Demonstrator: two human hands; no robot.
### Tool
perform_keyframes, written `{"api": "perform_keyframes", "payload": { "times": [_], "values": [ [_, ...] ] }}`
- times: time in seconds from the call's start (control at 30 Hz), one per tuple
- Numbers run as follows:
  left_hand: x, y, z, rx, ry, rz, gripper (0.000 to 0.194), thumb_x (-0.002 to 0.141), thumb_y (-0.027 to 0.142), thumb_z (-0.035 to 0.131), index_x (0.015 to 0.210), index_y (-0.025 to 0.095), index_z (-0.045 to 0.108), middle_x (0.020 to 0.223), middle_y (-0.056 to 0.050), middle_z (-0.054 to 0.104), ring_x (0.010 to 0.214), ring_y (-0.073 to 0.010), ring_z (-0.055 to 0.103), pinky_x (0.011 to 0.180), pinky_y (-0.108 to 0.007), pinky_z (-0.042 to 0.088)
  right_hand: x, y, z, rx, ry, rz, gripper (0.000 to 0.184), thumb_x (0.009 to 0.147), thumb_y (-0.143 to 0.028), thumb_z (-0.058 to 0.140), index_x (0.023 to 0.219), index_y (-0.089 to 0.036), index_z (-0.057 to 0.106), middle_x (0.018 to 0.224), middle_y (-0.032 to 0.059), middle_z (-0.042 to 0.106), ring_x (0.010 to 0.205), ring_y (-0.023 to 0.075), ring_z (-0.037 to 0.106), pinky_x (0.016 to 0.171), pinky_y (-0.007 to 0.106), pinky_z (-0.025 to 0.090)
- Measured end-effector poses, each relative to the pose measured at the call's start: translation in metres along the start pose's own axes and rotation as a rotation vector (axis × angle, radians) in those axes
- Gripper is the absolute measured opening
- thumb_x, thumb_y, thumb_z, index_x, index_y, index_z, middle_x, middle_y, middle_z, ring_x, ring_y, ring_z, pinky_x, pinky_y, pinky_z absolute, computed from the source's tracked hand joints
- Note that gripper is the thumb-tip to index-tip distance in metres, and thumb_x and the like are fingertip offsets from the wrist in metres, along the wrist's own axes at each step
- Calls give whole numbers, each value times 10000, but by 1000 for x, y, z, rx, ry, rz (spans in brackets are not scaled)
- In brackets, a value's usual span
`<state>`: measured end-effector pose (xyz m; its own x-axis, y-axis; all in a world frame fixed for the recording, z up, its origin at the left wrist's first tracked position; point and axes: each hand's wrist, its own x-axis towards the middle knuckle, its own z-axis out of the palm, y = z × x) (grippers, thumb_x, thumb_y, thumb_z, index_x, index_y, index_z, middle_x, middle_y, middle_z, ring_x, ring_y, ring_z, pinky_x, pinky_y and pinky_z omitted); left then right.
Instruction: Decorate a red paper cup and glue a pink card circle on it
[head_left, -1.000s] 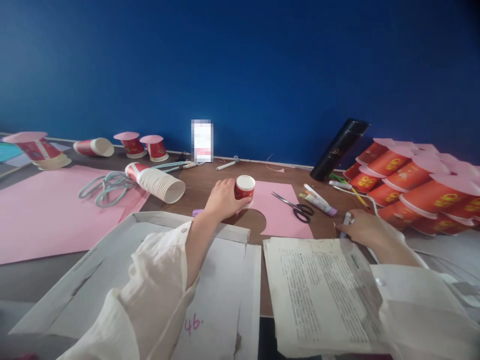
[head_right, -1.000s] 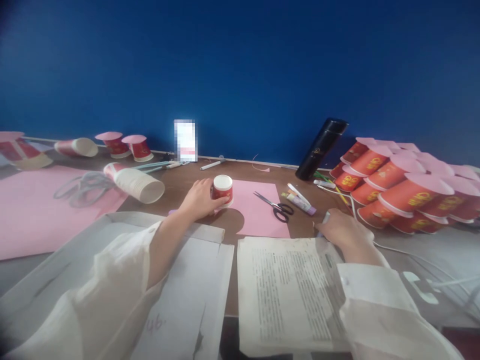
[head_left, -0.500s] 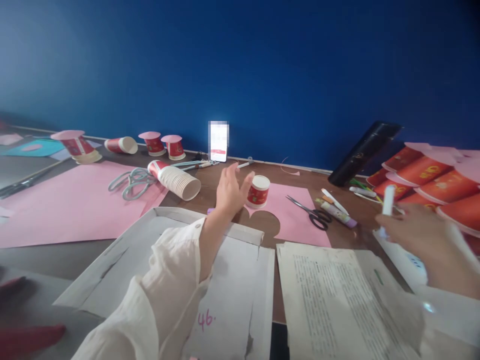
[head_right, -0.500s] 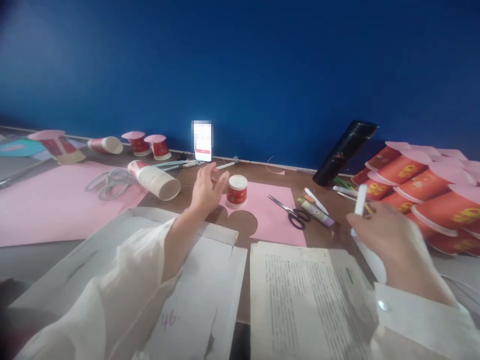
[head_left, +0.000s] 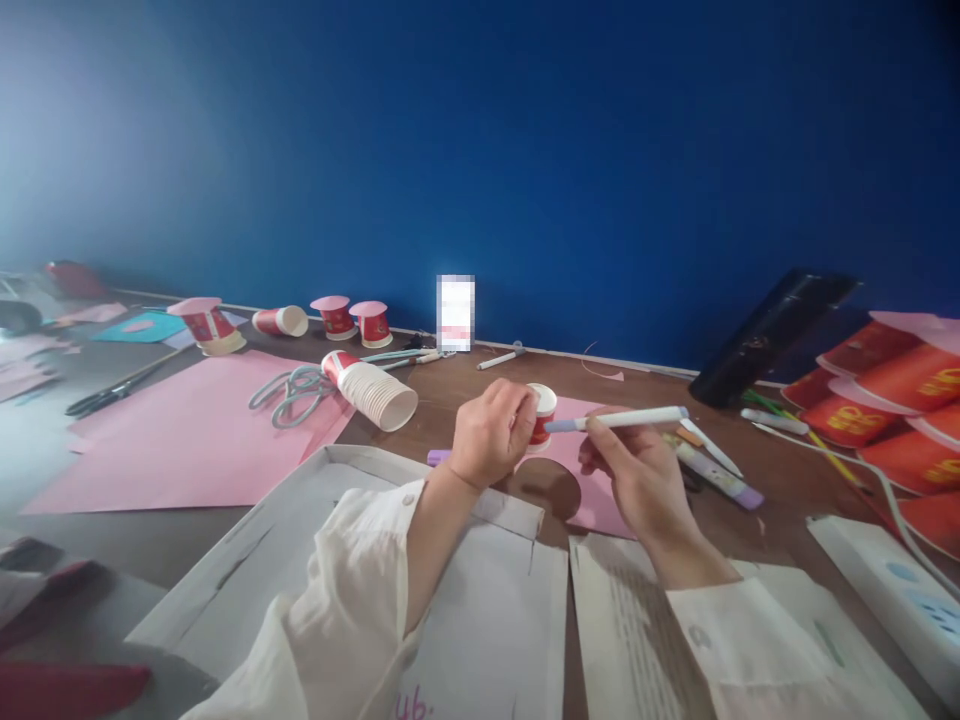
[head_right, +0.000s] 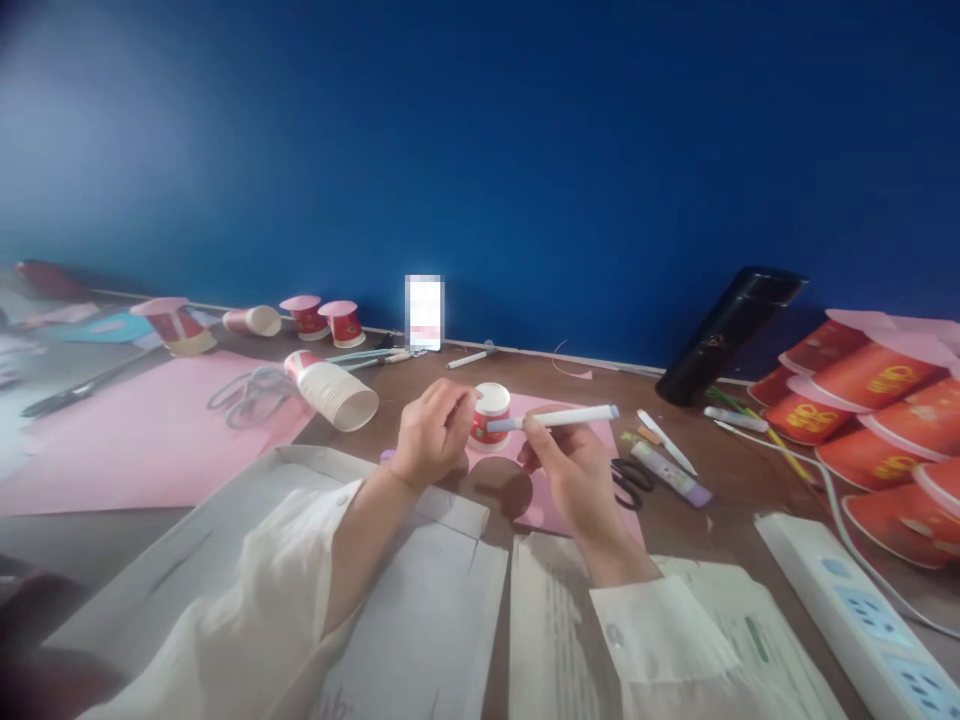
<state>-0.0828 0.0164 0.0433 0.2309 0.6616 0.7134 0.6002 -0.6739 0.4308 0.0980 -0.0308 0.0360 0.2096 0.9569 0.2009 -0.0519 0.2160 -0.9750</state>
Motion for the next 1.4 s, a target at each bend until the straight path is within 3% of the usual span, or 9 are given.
{"api": "perform_keyframes", "payload": {
  "times": [0.2,0.4,0.63,1.0,1.4],
  "values": [
    [1,14,-2,57,-322,92,478,995,583,351,1149,220,622,1037,-60,716,855,-166,671,655,-259,450,-10,5,-10,-9,56,-69,280,826,-462,747,903,-206,663,598,-21,612,511,108,536,489,229,428],
    [2,17,2,305,-521,182,527,1028,534,239,975,176,623,906,-70,691,748,-183,648,592,-277,402,-16,6,3,-3,4,-48,275,876,-483,687,896,-208,676,595,-28,580,526,95,513,505,225,399],
    [-1,20,7,447,-543,211,550,1030,520,204,991,163,621,839,-101,688,690,-211,647,595,-304,415,-13,7,11,319,105,77,269,798,-415,773,746,-199,620,549,-75,422,457,51,348,413,182,316],
    [2,27,8,445,-538,174,594,1013,563,233,938,149,653,786,-120,681,643,-225,651,559,-319,389,-7,5,17,373,198,102,317,726,-373,812,649,-182,573,561,-65,465,429,24,320,366,150,291],
    [8,31,7,429,-567,176,584,1010,559,280,946,135,676,776,-120,672,671,-229,660,540,-310,413,-3,-1,22,414,264,113,380,680,-365,840,608,-174,520,530,-84,414,407,10,270,334,136,251]
  ]
}}
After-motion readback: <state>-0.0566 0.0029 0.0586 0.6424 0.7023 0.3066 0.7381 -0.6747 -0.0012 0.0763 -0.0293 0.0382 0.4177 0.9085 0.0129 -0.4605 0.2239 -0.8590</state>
